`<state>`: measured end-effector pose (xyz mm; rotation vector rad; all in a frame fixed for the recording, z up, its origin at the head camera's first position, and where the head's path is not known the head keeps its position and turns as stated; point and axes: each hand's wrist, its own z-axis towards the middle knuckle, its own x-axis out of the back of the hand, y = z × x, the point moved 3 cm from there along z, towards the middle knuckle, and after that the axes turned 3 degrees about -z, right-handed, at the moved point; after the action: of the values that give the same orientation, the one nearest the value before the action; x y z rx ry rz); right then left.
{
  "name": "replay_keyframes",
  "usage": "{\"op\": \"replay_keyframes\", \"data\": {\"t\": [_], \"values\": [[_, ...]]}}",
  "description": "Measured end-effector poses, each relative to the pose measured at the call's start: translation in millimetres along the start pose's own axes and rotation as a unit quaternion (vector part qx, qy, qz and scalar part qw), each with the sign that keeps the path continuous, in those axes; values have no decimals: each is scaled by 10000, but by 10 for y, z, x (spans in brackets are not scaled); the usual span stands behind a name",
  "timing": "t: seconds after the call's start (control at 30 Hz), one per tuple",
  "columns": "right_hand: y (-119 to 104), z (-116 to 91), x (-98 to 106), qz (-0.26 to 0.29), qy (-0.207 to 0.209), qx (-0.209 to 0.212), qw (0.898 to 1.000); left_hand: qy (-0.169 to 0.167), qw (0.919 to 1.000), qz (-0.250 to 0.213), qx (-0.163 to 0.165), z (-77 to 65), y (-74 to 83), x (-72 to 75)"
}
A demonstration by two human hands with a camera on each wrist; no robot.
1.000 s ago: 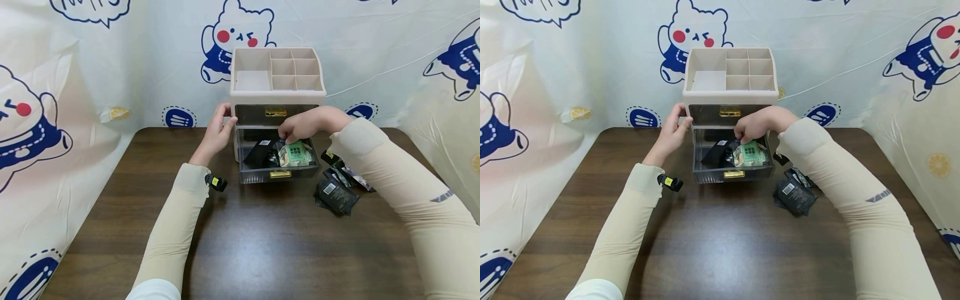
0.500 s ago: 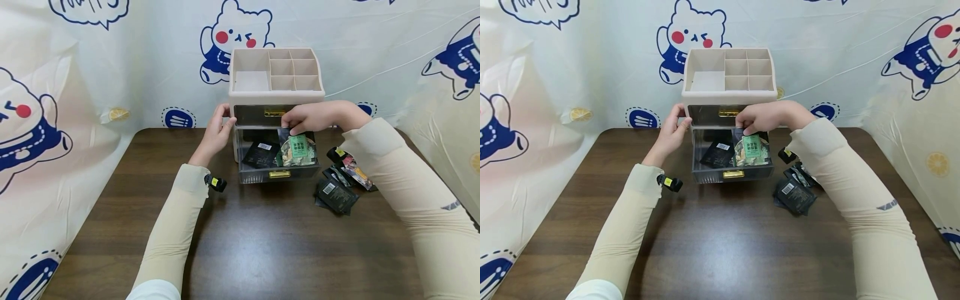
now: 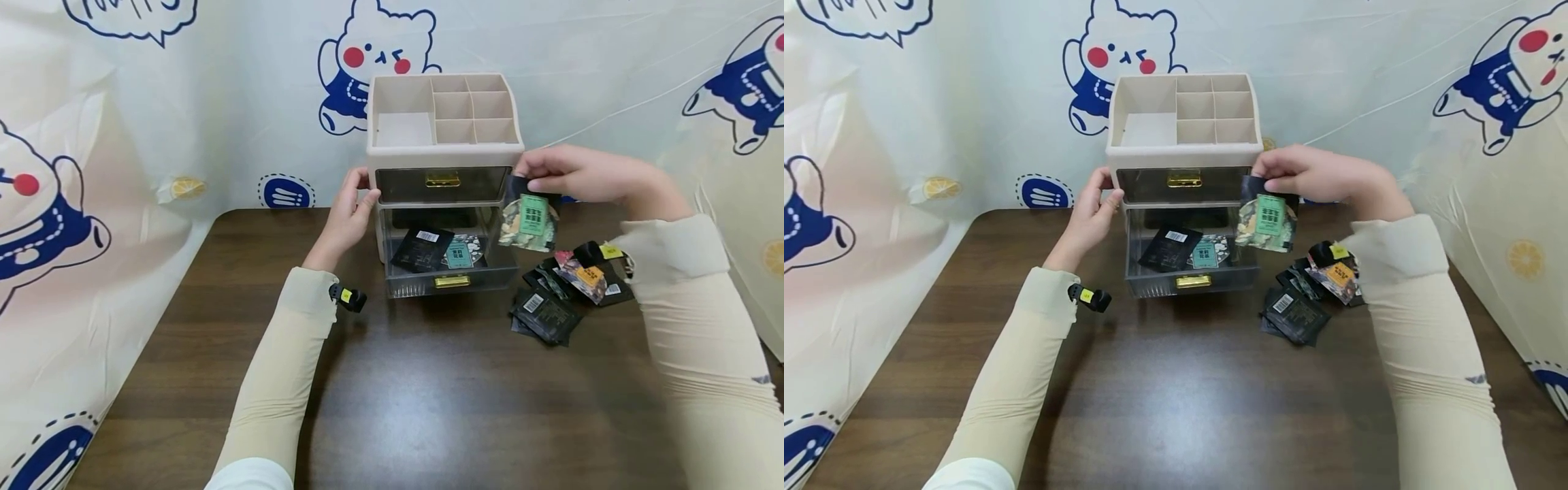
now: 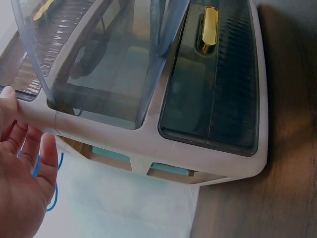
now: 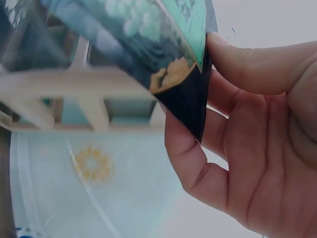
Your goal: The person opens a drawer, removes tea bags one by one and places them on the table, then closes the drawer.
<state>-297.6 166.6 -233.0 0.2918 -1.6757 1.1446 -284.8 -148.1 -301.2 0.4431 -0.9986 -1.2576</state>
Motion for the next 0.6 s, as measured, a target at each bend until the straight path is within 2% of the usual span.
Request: {"op": "replay_keyframes", "data": {"t": [0.1, 0.2, 0.43, 0.53, 0.6], "values": [[157, -232, -53, 72, 320, -195, 9993, 16, 10000, 0, -9, 1, -2, 0], [362, -445, -180, 342, 473, -447, 9973, 16, 10000, 20, -15, -7, -15, 8], [792, -777, -578, 1160, 403, -699, 9900, -18, 9999, -37, -114, -5, -61, 20], [952, -859, -794, 1307, 370, -884, 9868, -19, 9998, -20, -204, -1, -66, 22], [1051, -893, -938, 1198, 344, -1117, 9859, -12, 9997, 11, -248, 1, -65, 22]]}}
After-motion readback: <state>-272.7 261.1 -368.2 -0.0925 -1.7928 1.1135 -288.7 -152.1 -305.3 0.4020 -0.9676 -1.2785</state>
